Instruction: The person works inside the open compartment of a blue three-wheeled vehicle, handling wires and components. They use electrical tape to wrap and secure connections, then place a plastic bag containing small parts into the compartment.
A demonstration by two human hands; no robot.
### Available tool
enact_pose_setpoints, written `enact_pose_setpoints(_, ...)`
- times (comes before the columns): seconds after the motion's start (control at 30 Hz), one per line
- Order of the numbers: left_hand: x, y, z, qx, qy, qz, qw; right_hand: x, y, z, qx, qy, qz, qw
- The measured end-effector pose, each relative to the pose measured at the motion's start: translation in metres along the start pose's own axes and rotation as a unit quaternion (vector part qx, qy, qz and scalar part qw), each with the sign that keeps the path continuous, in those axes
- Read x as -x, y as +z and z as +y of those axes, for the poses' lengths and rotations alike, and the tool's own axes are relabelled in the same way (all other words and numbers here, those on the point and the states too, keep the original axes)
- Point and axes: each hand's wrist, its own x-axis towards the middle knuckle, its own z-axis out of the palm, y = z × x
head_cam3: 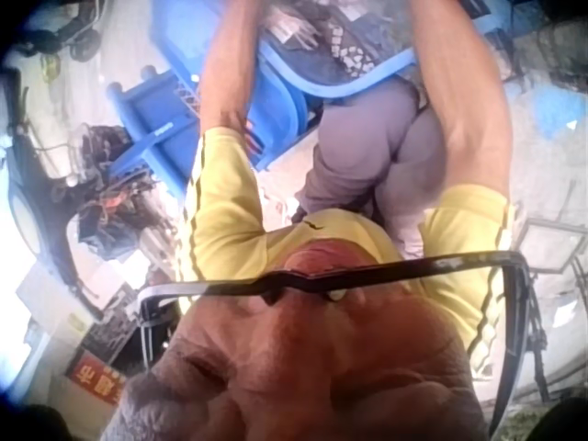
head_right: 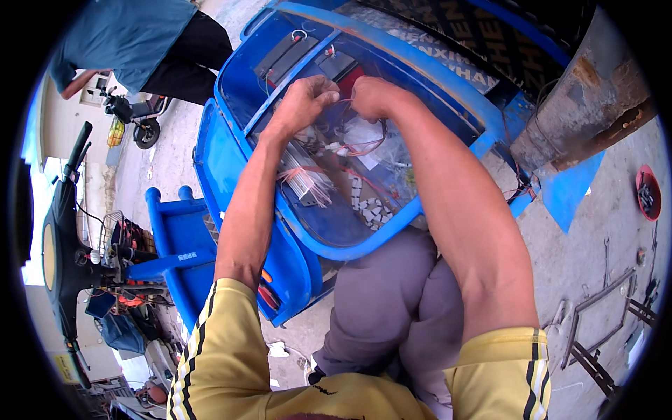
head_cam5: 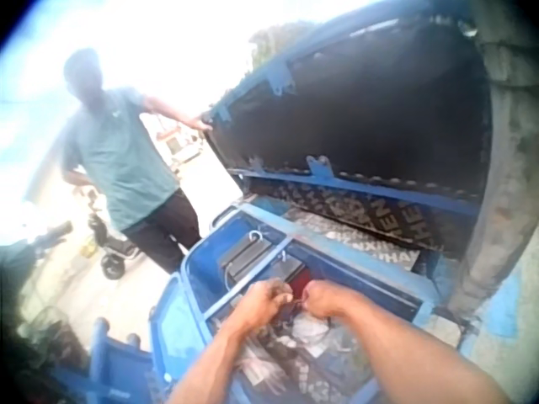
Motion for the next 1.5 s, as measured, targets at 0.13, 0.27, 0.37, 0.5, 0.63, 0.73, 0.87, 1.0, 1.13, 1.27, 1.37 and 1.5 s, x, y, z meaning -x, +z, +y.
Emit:
enact_pose_setpoints(0.13, 0.008, -0.01, -0.014, -0.063, -0.052, 0.057, 0.995, 0.01, 0.003, -0.005, 0.096, -0.021, 0.098, 0.99)
enact_pose_setpoints(0.27, 0.013, -0.013, -0.024, -0.123, -0.113, 0.018, 0.986, 0.015, -0.006, -0.013, 0.092, -0.008, 0.084, 0.992)
enact_pose_setpoints(0.37, 0.015, -0.018, -0.02, -0.144, -0.145, -0.031, 0.979, 0.024, -0.009, -0.021, 0.097, 0.0, 0.096, 0.991)
enact_pose_setpoints(0.5, 0.011, -0.017, -0.036, -0.101, -0.16, -0.025, 0.982, 0.03, -0.012, -0.029, 0.106, 0.032, 0.106, 0.988)
enact_pose_setpoints(0.63, 0.005, -0.016, -0.051, 0.025, -0.173, 0.009, 0.984, 0.032, -0.012, -0.033, 0.119, 0.059, 0.089, 0.987)
enact_pose_setpoints(0.73, 0.007, -0.017, -0.039, 0.081, -0.187, 0.01, 0.979, 0.031, -0.013, -0.031, 0.126, 0.071, 0.071, 0.987)
enact_pose_setpoints(0.87, 0.015, -0.018, -0.04, -0.01, -0.126, 0.002, 0.992, 0.029, -0.011, -0.029, 0.117, 0.032, 0.111, 0.986)
enact_pose_setpoints(1.0, 0.019, -0.021, -0.037, -0.072, -0.108, -0.012, 0.991, 0.024, -0.01, -0.028, 0.067, 0.022, 0.154, 0.986)
enact_pose_setpoints(1.13, 0.019, -0.024, -0.034, -0.052, -0.107, -0.017, 0.993, 0.022, -0.009, -0.029, 0.011, -0.025, 0.176, 0.984)
enact_pose_setpoints(1.27, 0.02, -0.022, -0.019, -0.061, -0.13, 0.004, 0.99, 0.021, -0.012, -0.028, -0.001, -0.045, 0.18, 0.983)
enact_pose_setpoints(1.37, 0.021, -0.023, -0.021, -0.108, -0.176, -0.011, 0.978, 0.017, -0.007, -0.026, 0.009, -0.035, 0.223, 0.974)
enact_pose_setpoints(1.5, 0.027, -0.025, -0.001, -0.207, -0.208, -0.036, 0.955, 0.019, -0.007, -0.029, -0.002, -0.024, 0.241, 0.97)
